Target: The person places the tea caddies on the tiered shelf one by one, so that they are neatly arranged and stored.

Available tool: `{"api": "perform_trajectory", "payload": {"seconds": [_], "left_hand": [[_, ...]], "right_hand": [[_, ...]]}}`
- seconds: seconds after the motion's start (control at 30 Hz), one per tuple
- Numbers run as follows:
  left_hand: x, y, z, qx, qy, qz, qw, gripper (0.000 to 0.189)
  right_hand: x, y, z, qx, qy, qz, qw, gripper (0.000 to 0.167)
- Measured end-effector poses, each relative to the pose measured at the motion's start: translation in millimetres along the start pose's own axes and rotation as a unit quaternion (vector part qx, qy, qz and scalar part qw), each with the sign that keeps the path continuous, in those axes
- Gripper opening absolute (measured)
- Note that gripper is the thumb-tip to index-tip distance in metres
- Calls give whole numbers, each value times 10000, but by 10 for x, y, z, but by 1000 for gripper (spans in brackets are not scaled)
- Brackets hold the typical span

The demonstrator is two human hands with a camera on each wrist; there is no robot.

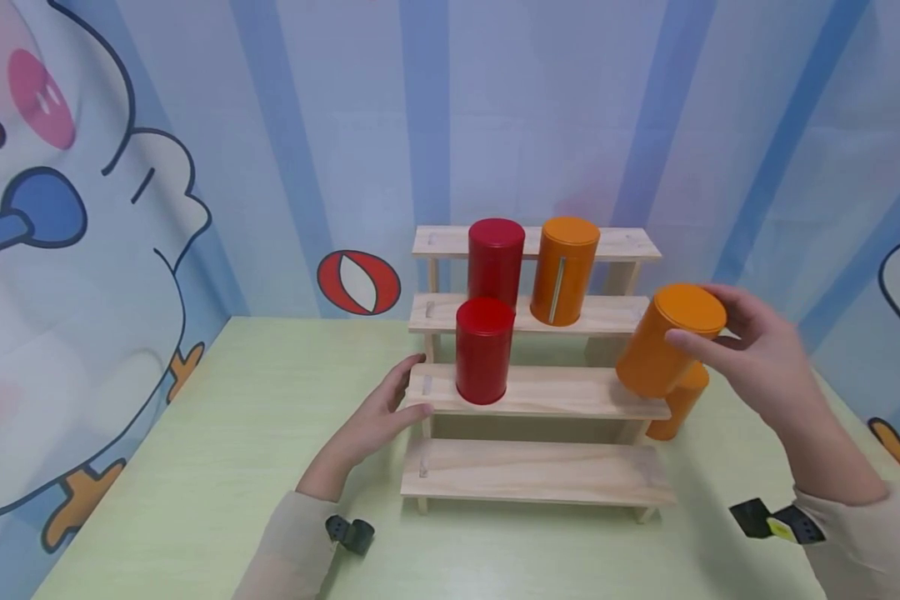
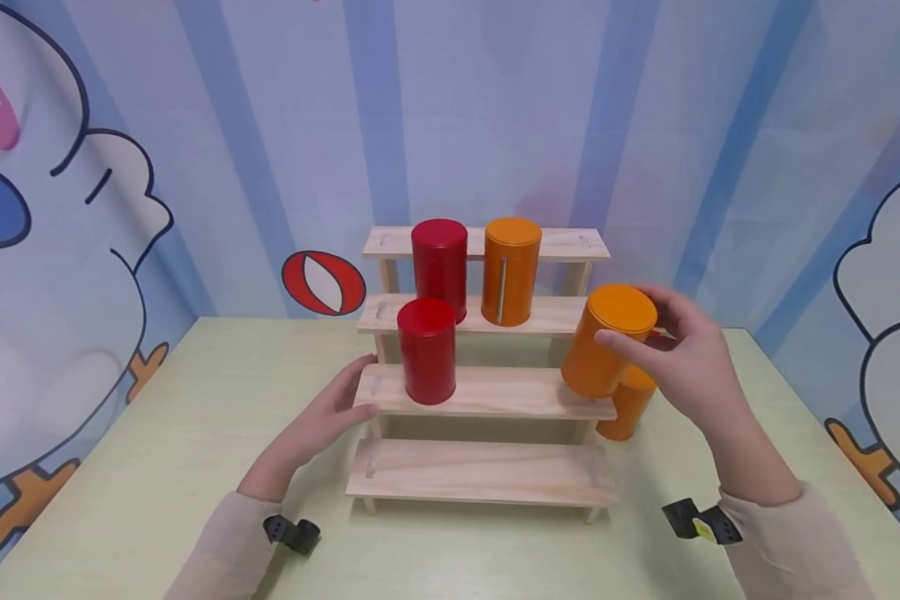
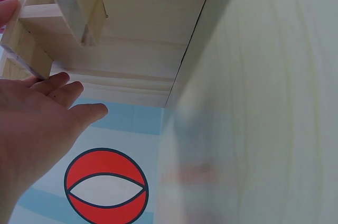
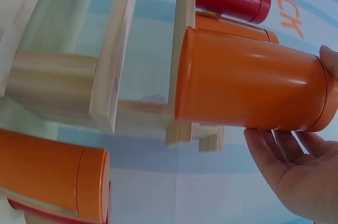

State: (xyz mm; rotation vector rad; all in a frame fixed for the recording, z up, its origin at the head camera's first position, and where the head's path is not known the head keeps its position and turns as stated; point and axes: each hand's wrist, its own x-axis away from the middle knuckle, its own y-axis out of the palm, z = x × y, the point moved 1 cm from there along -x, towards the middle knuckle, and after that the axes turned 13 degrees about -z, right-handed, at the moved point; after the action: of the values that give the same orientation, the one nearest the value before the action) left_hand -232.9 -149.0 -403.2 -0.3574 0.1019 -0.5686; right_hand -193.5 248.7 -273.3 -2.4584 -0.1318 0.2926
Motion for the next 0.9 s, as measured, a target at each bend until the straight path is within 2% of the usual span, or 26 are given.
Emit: {"api": "perform_trajectory", "payload": {"seconds": [0.37, 0.67, 0.9], "left_hand": [[1, 0, 2, -21, -4, 8, 10000, 80], [6, -9, 4, 2, 74, -13, 10000, 78], [11, -8, 4, 24, 18, -17, 10000, 78]], "right_hand": [[-105, 271, -172, -425, -363, -364, 9978, 63], [-196, 464, -304, -646, -305, -654, 9953, 66], [-240, 589, -382, -750, -177, -755, 9942, 67]]}}
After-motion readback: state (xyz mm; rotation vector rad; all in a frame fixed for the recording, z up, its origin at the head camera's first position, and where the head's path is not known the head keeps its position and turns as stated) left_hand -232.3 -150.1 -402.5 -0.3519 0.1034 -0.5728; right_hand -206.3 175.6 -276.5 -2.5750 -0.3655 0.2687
